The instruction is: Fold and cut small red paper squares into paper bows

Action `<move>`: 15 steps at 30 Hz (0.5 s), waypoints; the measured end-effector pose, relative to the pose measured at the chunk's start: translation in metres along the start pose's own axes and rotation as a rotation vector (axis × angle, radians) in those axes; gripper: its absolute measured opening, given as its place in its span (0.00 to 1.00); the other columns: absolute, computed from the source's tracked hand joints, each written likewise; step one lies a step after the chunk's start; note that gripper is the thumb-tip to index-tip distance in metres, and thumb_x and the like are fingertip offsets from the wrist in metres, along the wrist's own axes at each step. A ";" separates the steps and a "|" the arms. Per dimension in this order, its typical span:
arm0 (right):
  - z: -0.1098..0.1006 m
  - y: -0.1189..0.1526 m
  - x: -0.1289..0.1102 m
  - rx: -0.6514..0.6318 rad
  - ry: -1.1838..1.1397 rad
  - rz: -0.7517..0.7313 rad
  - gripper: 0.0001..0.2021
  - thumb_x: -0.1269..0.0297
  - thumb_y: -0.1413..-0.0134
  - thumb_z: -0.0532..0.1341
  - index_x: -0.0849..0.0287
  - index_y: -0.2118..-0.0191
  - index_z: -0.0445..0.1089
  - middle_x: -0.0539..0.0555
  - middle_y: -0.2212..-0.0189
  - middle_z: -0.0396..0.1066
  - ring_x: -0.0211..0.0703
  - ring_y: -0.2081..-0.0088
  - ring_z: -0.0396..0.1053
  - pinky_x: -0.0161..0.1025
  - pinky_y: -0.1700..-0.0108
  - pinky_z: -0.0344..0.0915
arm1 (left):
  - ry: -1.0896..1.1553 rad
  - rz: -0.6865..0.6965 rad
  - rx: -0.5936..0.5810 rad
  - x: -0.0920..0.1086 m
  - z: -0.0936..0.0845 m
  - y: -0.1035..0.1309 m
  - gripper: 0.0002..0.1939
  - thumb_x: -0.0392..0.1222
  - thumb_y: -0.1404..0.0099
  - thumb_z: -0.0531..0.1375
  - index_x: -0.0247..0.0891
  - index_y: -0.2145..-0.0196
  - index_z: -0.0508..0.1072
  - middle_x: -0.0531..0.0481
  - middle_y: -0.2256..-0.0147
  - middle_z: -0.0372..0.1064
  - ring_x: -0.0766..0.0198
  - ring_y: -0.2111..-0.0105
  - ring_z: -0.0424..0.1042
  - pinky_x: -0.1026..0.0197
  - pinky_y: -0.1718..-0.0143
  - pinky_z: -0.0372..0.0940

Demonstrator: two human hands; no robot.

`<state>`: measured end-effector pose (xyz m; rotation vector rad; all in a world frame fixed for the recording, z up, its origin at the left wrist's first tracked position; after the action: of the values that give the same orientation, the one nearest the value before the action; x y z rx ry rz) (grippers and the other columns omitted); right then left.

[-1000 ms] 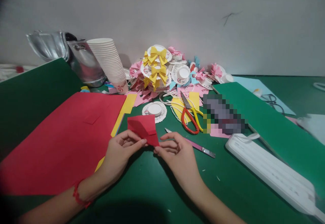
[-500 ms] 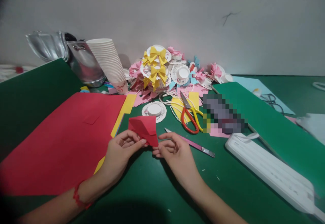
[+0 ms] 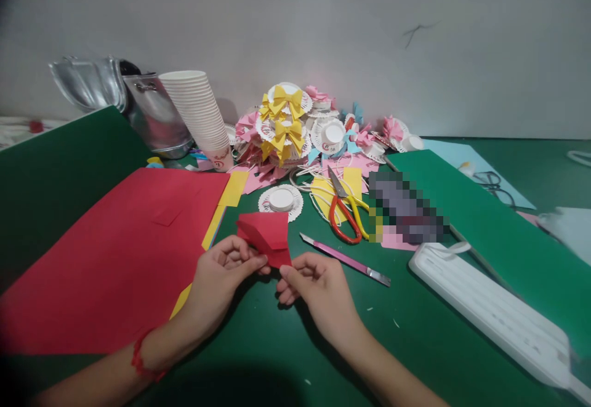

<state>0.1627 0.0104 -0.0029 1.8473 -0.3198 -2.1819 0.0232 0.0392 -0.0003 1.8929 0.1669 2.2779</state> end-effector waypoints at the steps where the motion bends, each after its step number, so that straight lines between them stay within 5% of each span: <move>1: -0.001 -0.001 0.001 -0.012 -0.010 0.018 0.14 0.57 0.61 0.66 0.64 0.76 0.67 0.51 0.84 0.71 0.34 0.83 0.68 0.31 0.78 0.65 | 0.006 0.009 -0.005 0.000 0.000 0.000 0.15 0.31 0.53 0.64 0.37 0.81 0.58 0.59 0.83 0.65 0.69 0.80 0.71 0.70 0.77 0.63; 7: -0.005 -0.007 0.006 -0.102 -0.026 0.059 0.16 0.53 0.58 0.64 0.64 0.74 0.68 0.53 0.79 0.73 0.35 0.81 0.70 0.32 0.76 0.67 | -0.003 0.050 0.002 0.001 -0.001 -0.001 0.15 0.30 0.51 0.63 0.37 0.81 0.57 0.60 0.83 0.64 0.71 0.80 0.70 0.71 0.75 0.63; 15: 0.000 -0.005 0.003 -0.064 0.105 -0.008 0.16 0.53 0.57 0.63 0.64 0.72 0.67 0.51 0.79 0.71 0.32 0.80 0.68 0.31 0.75 0.65 | -0.038 0.018 0.037 0.002 0.000 0.001 0.15 0.30 0.52 0.63 0.37 0.81 0.57 0.60 0.82 0.63 0.71 0.80 0.69 0.71 0.75 0.63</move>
<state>0.1620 0.0140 -0.0070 1.9223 -0.2190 -2.0654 0.0225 0.0389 0.0018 1.9618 0.1895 2.2638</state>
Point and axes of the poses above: each hand's wrist, its own y-axis away from the middle knuckle, its own z-axis out of the palm, x = y × z, the point moved 4 cm from there along -y, towards the middle knuckle
